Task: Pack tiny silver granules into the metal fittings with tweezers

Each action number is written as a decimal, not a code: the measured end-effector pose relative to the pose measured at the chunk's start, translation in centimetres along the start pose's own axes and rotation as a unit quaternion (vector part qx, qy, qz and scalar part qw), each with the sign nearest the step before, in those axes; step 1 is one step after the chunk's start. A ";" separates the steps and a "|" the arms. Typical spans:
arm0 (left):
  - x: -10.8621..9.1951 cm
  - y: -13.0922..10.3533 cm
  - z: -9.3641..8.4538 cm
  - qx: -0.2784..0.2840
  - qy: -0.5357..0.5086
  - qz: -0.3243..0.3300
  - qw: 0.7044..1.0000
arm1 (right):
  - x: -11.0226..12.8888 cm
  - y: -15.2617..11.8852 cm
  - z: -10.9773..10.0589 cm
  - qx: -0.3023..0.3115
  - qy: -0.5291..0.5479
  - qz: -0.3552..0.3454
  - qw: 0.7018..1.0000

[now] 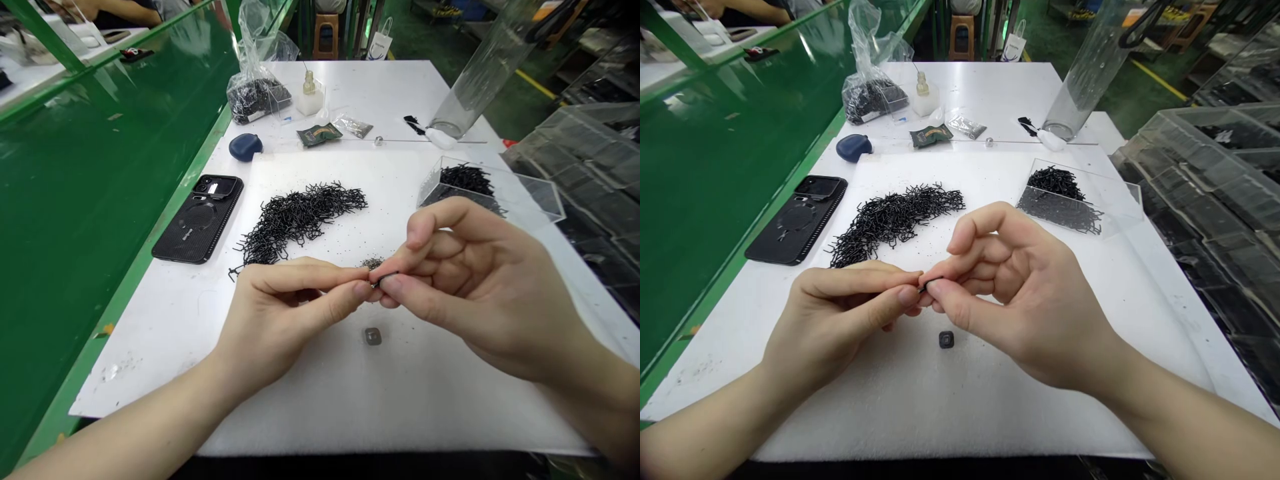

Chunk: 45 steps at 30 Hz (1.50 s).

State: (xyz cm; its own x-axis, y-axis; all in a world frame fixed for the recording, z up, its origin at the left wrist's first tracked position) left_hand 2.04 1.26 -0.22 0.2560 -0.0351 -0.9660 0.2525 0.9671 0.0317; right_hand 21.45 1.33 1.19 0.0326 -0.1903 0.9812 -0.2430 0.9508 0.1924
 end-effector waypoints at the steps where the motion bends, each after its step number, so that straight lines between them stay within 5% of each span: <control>1: 0.0 0.0 0.0 0.001 -0.001 -0.001 1.000 | 0.0 0.0 0.0 -0.001 0.001 0.004 1.000; 45: 0.0 0.1 0.2 0.000 -0.062 -0.035 0.997 | 0.0 0.2 0.1 0.008 0.055 0.070 0.996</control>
Point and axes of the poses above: each hand's wrist, its own y-axis towards the middle knuckle, its own z-axis out of the palm, x = y × z, the point moved 6 cm from there along y, towards the middle knuckle, and after that the axes turned 7 degrees about -y, right-handed, at the moved point
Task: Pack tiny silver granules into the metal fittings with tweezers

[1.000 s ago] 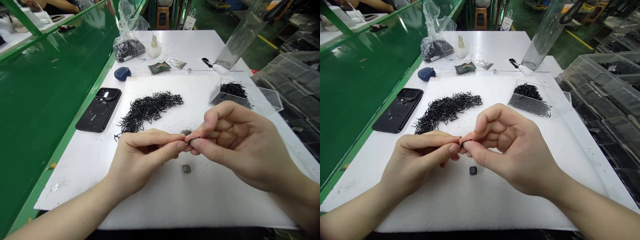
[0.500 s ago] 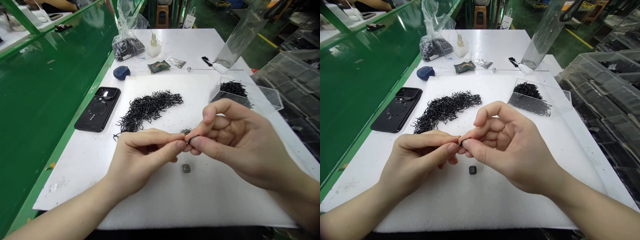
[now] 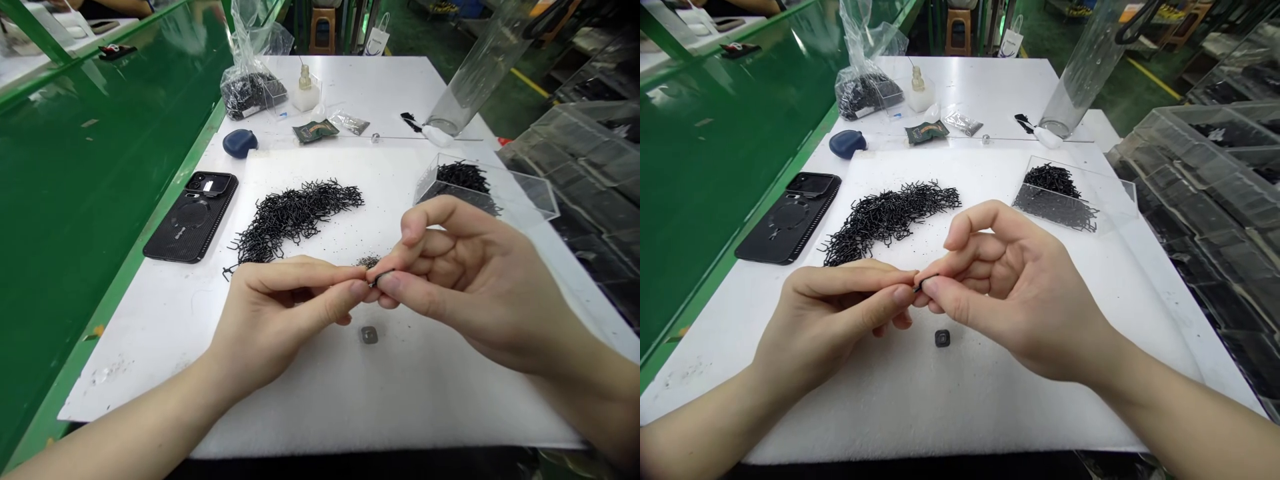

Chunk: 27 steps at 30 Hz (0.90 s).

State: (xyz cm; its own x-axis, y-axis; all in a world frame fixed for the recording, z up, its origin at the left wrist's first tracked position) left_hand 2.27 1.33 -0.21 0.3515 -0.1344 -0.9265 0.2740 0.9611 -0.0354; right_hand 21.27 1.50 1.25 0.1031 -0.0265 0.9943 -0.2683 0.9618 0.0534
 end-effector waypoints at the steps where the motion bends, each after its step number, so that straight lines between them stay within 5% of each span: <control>1: 0.0 0.0 0.0 0.001 -0.001 0.000 1.000 | 0.0 0.0 0.0 0.002 -0.001 0.000 1.000; 27: -0.2 0.1 0.1 0.009 0.009 -0.009 1.000 | 0.1 -0.1 0.1 0.013 0.007 0.011 1.000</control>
Point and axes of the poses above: each hand's wrist, its own y-axis towards the middle knuckle, its own z-axis out of the palm, x = y × z, the point moved 6 cm from there along y, towards the middle knuckle, and after that the axes turned 7 degrees about -y, right-handed, at the moved point
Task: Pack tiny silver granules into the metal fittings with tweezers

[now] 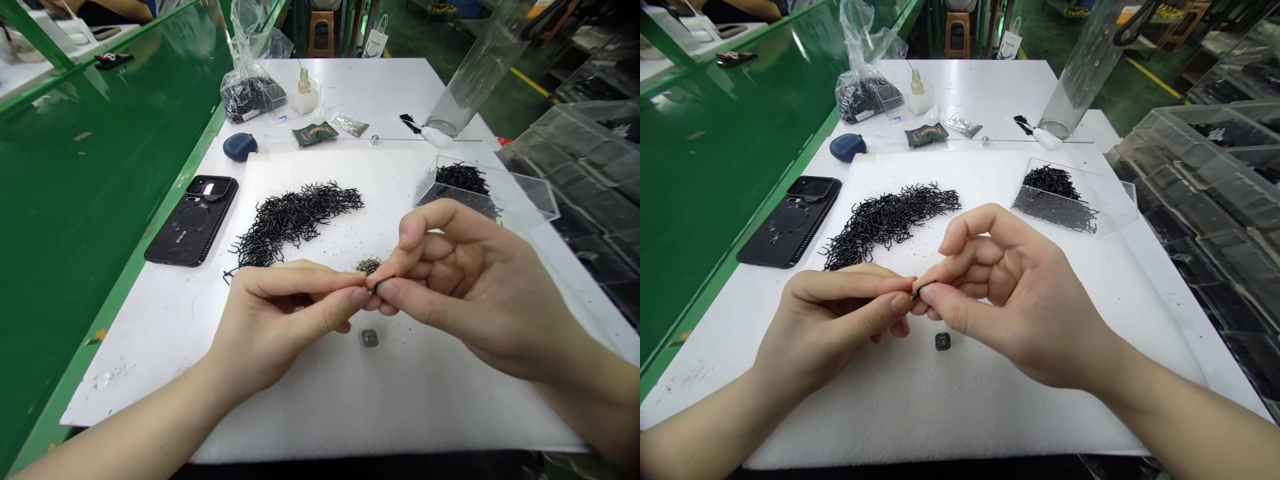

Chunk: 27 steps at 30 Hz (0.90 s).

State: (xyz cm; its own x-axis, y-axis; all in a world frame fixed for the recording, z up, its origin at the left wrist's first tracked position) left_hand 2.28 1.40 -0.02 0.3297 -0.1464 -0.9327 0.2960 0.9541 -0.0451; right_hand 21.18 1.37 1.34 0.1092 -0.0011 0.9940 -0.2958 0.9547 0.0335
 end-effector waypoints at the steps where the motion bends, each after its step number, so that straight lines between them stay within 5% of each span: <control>1: -0.1 0.0 0.0 -0.001 0.003 0.001 1.000 | 0.0 0.0 0.0 0.000 0.001 0.002 1.000; 27: -0.3 -0.1 0.4 -0.006 0.019 0.010 1.000 | 0.1 -0.1 -0.4 -0.019 -0.039 -0.023 0.999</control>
Point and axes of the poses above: each hand's wrist, its own y-axis towards the middle knuckle, its own z-axis out of the palm, x = y × z, the point moved 6 cm from there along y, towards the middle knuckle, and after that the axes turned 7 degrees about -y, right-handed, at the moved point
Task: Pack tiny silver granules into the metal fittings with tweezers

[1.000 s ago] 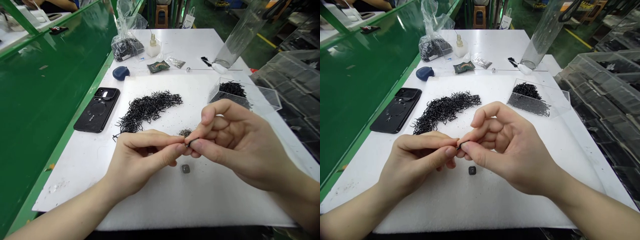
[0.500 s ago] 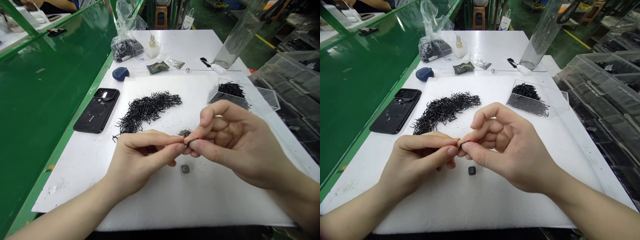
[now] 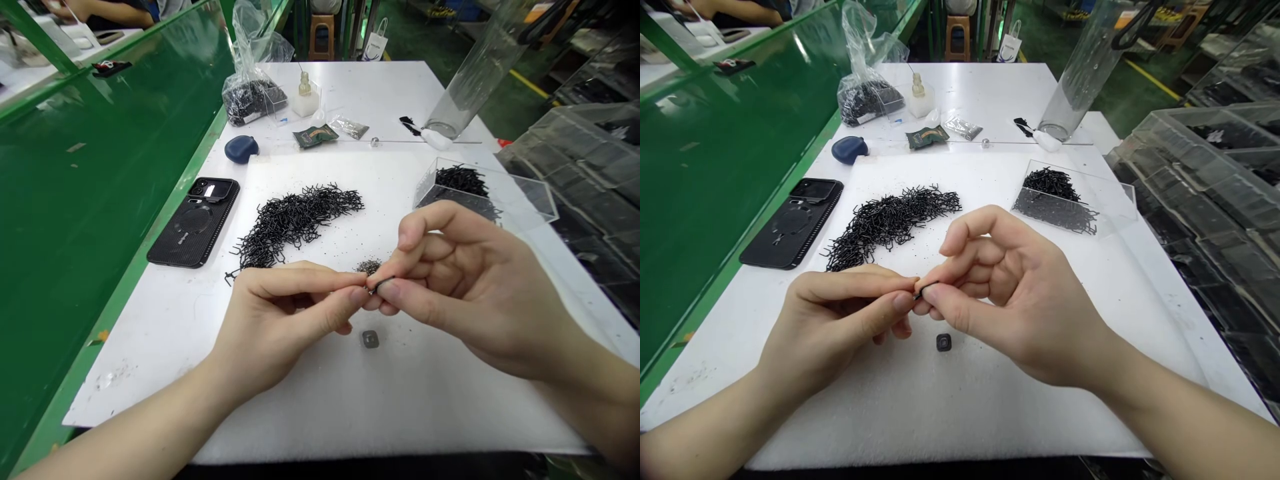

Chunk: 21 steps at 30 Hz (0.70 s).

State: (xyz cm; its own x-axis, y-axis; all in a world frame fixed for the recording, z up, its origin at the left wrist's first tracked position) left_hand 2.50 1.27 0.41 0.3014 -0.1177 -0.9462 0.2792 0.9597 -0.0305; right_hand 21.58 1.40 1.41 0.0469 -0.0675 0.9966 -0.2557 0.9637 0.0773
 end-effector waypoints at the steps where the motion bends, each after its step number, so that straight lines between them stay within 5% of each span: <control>1: 0.1 0.0 0.0 -0.001 0.002 -0.002 1.000 | 0.0 0.0 0.0 0.001 0.000 0.004 1.000; 21: 0.2 0.0 -0.3 -0.003 0.003 -0.007 1.000 | -0.1 0.1 0.0 0.003 0.010 0.003 1.000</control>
State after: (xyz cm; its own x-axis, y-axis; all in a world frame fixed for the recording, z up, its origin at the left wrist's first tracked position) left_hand 2.31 1.33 0.13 0.2931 -0.1291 -0.9473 0.2768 0.9599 -0.0452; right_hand 21.57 1.49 1.35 0.0644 -0.0574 0.9963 -0.2620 0.9624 0.0724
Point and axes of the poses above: each hand's wrist, its own y-axis towards the middle knuckle, its own z-axis out of the palm, x = y × z, the point moved 6 cm from there along y, towards the middle knuckle, and after that the axes turned 7 degrees about -y, right-handed, at the moved point
